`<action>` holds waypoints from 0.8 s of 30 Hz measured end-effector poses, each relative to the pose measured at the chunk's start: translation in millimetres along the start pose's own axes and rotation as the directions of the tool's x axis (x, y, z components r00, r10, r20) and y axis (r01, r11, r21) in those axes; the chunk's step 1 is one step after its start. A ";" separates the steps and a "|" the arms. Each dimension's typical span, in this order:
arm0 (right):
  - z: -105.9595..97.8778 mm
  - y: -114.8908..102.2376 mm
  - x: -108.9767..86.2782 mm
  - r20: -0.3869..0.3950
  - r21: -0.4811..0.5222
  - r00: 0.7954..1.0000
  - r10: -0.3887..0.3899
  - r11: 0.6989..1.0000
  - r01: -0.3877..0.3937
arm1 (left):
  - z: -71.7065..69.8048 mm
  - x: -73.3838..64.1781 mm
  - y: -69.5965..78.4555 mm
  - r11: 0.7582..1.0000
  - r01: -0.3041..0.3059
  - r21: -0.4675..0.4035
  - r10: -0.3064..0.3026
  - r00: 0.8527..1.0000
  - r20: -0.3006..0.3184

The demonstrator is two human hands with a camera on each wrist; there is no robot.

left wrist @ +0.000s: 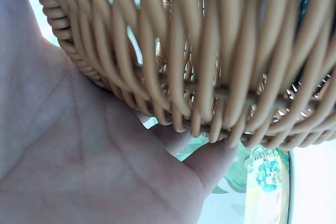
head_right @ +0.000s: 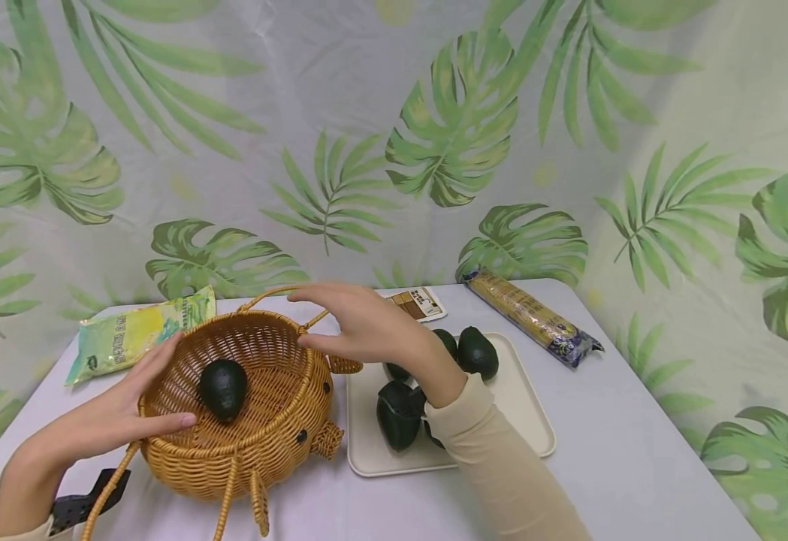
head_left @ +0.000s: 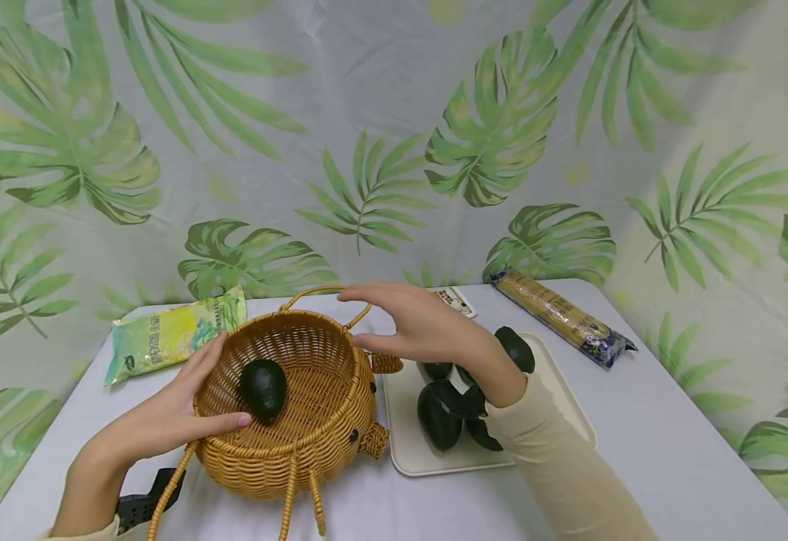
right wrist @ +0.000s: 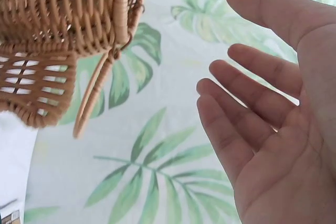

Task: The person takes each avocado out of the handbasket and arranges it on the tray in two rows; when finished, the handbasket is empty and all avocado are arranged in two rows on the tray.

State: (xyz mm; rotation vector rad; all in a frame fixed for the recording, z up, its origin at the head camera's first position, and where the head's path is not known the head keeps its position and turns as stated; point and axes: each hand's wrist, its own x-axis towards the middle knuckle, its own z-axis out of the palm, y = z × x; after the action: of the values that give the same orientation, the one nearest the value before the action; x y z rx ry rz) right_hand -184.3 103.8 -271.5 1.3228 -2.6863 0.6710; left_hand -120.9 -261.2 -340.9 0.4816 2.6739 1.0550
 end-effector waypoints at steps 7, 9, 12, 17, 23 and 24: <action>2.7 -6.0 18.2 0.014 0.009 0.999 -0.039 0.999 0.039 | -0.1 0.5 -0.1 1.000 0.005 -0.006 -0.005 1.000 0.006; 4.4 -7.7 23.3 0.020 0.021 0.999 -0.047 0.999 0.046 | -0.1 0.3 -0.5 1.000 0.007 -0.007 -0.007 1.000 0.008; 8.4 -10.1 32.0 0.034 0.032 0.998 -0.057 0.998 0.055 | -0.3 0.1 -0.9 1.000 0.009 -0.010 -0.009 1.000 0.010; 15.3 -16.5 45.8 0.065 0.047 0.995 -0.075 0.996 0.072 | 0.0 0.1 -1.3 1.000 0.009 -0.008 -0.009 1.000 0.010; 21.9 -22.5 56.8 0.101 0.028 0.993 -0.062 0.998 0.060 | 0.2 0.1 -1.0 1.000 0.003 -0.015 -0.003 1.000 0.010; 22.8 -22.8 58.3 0.105 0.027 0.993 -0.059 0.998 0.056 | 0.2 0.2 -0.9 1.000 0.001 -0.013 -0.001 1.000 0.009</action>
State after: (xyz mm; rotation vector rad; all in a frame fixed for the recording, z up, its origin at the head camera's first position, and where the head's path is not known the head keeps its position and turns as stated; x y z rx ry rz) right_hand -200.4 39.2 -269.3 1.4758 -2.7175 0.6471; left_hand -121.2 -261.6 -341.6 0.4817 2.6576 1.0664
